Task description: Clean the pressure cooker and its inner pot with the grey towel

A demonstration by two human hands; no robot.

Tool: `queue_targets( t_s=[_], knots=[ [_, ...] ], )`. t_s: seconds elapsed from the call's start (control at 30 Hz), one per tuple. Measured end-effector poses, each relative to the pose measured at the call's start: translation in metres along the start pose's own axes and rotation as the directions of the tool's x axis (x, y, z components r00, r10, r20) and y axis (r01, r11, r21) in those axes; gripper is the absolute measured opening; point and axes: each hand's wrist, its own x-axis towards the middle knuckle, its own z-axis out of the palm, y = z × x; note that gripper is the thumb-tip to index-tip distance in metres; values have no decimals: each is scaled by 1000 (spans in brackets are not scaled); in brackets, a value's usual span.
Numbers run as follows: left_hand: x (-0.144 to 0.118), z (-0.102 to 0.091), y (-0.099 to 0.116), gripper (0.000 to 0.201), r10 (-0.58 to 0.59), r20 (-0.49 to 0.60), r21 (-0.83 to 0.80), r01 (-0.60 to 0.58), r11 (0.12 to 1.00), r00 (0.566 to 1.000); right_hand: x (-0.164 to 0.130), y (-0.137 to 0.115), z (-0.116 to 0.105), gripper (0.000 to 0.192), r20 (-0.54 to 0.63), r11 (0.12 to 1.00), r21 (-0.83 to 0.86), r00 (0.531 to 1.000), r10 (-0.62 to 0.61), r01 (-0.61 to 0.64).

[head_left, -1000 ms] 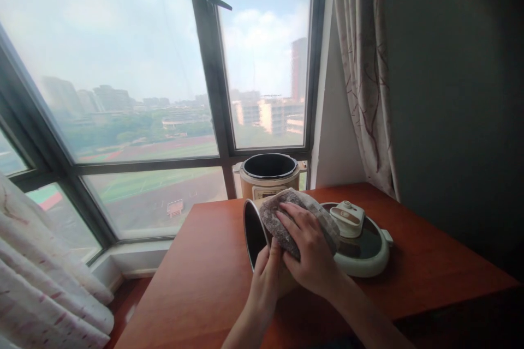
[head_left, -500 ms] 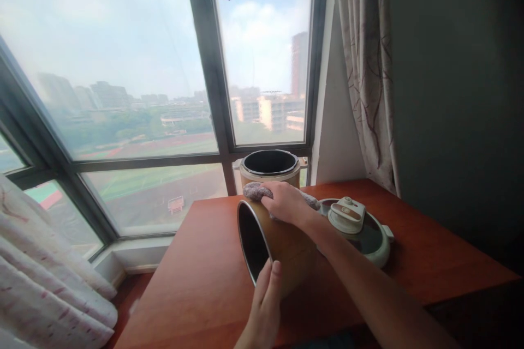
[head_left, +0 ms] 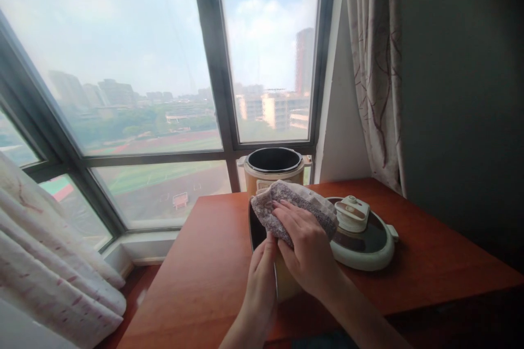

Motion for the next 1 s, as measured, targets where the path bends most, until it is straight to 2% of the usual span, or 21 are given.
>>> queue_targets(
  t_s=[0.17,0.23,0.3,0.37,0.47,0.57,0.7,0.87,1.0],
  knots=[
    [2,24,31,43,-112,131,-96,125,988,985,-46,-11,-2,60,-42,995,-78,997,-60,56],
    [6,28,40,43,-180,192,-101,201,974,965,-56,-11,-2,62,-20,993,-81,996,-83,82],
    [12,30,44,46,-188,212,-105,214,971,959,-57,-10,-2,64,-8,993,-81,997,-82,81],
    [15,26,41,47,-129,191,-107,151,983,973,-49,-7,-2,66,-7,995,-82,999,-52,51],
    [16,13,24,52,-15,137,-88,27,996,990,-28,0,0,66,14,997,-76,1000,-4,5],
    [7,-7,0,53,54,104,42,-59,997,993,-2,10,2,62,28,997,-76,999,31,-29],
    [-7,-30,-23,47,75,81,217,-91,972,994,37,21,4,55,102,993,-73,990,95,-88],
    [-9,-35,-25,42,87,3,166,-86,982,996,77,25,6,38,256,994,-47,961,105,-96],
    [-5,-32,-21,42,81,-16,173,-77,982,997,79,20,11,33,213,995,-25,972,100,-97]
  ],
)
